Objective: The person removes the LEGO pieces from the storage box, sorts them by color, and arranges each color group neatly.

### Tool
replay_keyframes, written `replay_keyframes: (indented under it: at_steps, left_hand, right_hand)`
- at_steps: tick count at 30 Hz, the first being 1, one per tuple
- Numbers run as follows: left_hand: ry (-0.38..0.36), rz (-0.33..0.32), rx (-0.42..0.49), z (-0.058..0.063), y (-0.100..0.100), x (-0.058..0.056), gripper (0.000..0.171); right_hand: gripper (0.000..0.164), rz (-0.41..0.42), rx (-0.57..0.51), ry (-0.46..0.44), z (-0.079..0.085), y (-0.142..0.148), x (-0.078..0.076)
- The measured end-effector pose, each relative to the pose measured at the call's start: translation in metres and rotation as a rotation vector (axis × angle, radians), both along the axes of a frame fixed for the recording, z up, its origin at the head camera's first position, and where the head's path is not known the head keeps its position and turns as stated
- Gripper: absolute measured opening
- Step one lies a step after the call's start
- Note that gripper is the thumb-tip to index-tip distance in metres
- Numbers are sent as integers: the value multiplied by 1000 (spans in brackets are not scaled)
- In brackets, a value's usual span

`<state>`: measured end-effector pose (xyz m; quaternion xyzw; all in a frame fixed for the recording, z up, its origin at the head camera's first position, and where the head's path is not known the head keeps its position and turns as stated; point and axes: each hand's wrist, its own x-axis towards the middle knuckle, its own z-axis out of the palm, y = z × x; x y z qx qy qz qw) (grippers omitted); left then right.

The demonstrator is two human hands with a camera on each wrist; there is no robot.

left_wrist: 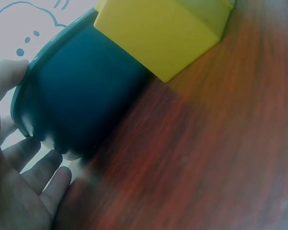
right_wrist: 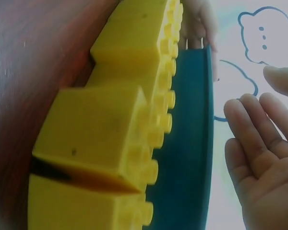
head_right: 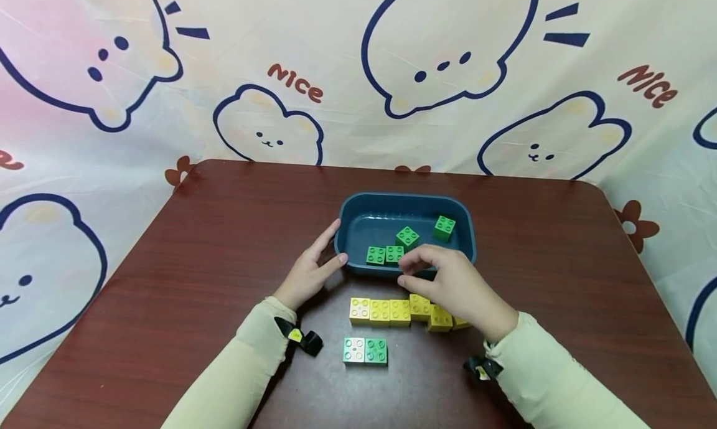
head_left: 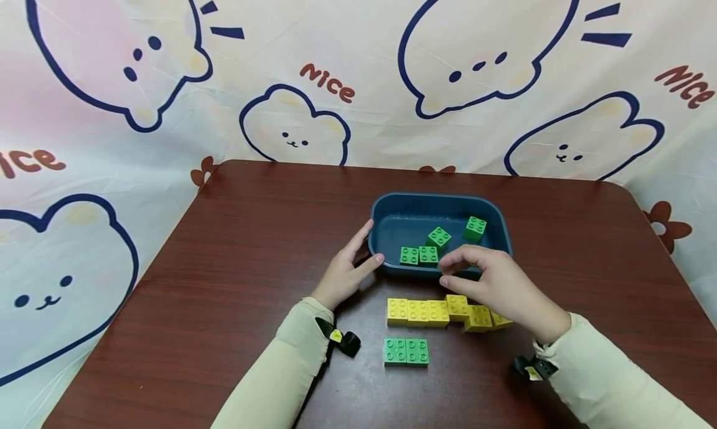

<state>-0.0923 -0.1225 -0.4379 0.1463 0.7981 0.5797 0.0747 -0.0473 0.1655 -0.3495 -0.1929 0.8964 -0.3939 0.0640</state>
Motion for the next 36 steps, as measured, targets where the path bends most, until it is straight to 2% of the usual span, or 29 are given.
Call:
replay_keyframes:
  at_steps: [7,17,22,30,36]
  left_hand:
    - [3,-3,12,-2,-1,0,71]
    - [9,-3,9,0,0,0,71]
    - [7,-4,5,2,1,1,72]
    - [10,1,9,1,1,0,71]
    - [11,7,9,0,0,0,71]
  right_hand:
    - [21,-32,11,2,-2,5,-19]
    - [21,-127,97,-28,-11,13,-49]
    - [22,-139,116,-40,-16,11,-61]
    - [27,-127,130,-7,-24,4,-69]
    - [42,-117,160,-17,-29,3,-69]
